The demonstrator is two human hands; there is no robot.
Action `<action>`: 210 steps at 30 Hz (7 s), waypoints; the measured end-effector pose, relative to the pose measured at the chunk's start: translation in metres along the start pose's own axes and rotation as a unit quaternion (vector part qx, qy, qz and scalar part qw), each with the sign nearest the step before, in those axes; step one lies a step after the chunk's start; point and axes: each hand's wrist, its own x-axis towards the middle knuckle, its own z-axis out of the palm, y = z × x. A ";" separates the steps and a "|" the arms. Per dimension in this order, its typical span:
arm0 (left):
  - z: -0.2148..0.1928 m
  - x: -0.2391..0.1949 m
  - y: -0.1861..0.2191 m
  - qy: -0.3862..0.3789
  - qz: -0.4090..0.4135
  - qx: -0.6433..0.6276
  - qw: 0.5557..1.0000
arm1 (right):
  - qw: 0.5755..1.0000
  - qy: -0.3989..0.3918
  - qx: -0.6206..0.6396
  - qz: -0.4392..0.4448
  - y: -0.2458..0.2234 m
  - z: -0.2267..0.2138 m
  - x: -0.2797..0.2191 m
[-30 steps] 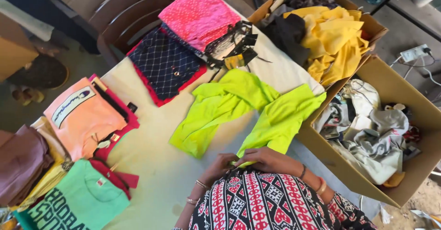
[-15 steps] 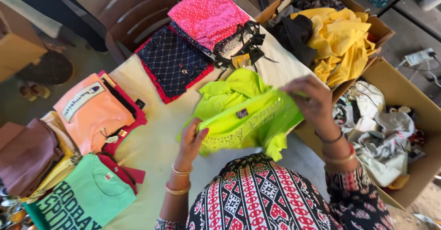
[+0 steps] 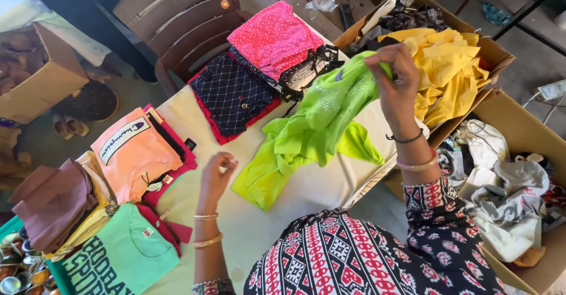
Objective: The person folds a peach-colored t-shirt and a neon green t-shirt on a table. They smooth out the fabric, fold the sides inward, and fold the shirt in half before placing it on a stack.
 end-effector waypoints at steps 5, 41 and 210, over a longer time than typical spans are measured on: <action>0.074 -0.046 -0.125 -0.052 0.042 0.130 0.989 | 0.975 0.199 0.092 0.023 0.021 -0.054 -0.015; 0.022 -0.220 -0.153 -0.284 -0.341 -0.235 0.865 | 0.863 -0.198 -0.411 0.216 0.163 0.012 -0.327; 0.152 -0.338 -0.071 0.117 -0.429 0.077 0.892 | 0.819 -0.333 -0.255 0.393 0.237 0.008 -0.341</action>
